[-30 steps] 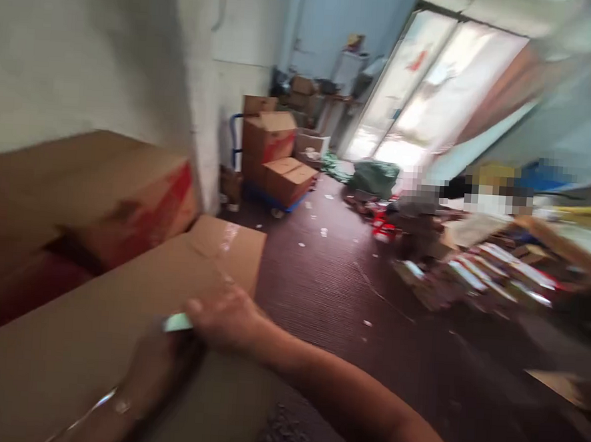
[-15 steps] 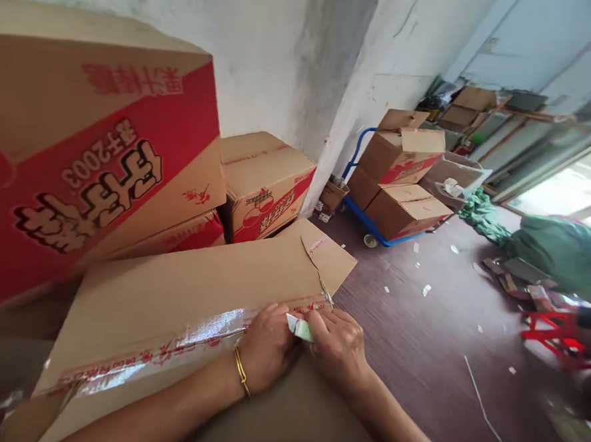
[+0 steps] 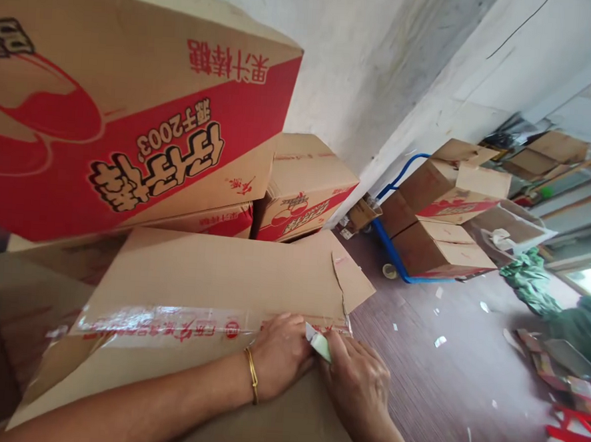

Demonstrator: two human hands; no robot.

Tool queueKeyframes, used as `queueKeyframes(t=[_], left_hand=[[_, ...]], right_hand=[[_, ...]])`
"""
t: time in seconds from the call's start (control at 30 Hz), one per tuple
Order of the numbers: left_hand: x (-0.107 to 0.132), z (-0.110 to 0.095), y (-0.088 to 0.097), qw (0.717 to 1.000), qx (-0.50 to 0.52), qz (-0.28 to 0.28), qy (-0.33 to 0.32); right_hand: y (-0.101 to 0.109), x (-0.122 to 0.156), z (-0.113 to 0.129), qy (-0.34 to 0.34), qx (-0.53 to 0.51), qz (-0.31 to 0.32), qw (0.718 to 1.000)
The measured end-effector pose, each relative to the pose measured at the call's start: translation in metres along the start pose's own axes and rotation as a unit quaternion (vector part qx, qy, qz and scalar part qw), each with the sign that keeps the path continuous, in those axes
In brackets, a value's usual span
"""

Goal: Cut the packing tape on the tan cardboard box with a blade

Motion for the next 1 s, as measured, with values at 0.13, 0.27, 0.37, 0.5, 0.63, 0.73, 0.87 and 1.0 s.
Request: queueKeyframes(t=[0.13, 0.27, 0.37, 0.5, 0.63, 0.73, 0.87, 1.0], left_hand=[[0.041, 0.02, 0.052, 0.993, -0.064, 0.001, 0.095], [0.132, 0.06, 0.124, 0.919, -0.229, 0.068, 0.313], [0.196, 0.072, 0.156, 0.836, -0.309, 0.15, 0.428], [0.228, 0.063, 0.153, 0.814, -0.244, 0.184, 0.494], [0.222, 0.052, 0.153, 0.806, -0.231, 0.207, 0.504], [0.223, 0.056, 0.158, 0.814, -0.183, 0.217, 0.506], [0.232, 0.067, 0.162, 0.837, -0.135, 0.224, 0.481], [0.237, 0.068, 0.158, 0.87, -0.124, 0.216, 0.426]], right_hand=[[-0.007, 0.006, 0.0, 0.021, 0.013, 0.057, 0.998], [-0.014, 0.01, 0.005, 0.039, 0.013, 0.09, 0.995], [-0.025, 0.015, 0.016, 0.059, 0.025, 0.104, 0.993], [-0.042, 0.019, 0.03, 0.055, 0.064, 0.103, 0.991], [-0.051, 0.014, 0.032, 0.009, 0.091, 0.154, 0.984], [-0.054, 0.01, 0.027, -0.031, 0.091, 0.238, 0.966], [-0.056, 0.009, 0.025, -0.036, 0.036, 0.298, 0.953], [-0.056, 0.011, 0.023, -0.043, -0.028, 0.268, 0.962]])
Point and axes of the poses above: each hand's wrist, its own x-axis away from the middle knuckle, its own y-axis out of the back of the hand, z = x × y, the point moved 7 cm from there along -x, towards the middle knuckle, and after that the axes turned 13 degrees about -y, right-handed, at the moved point
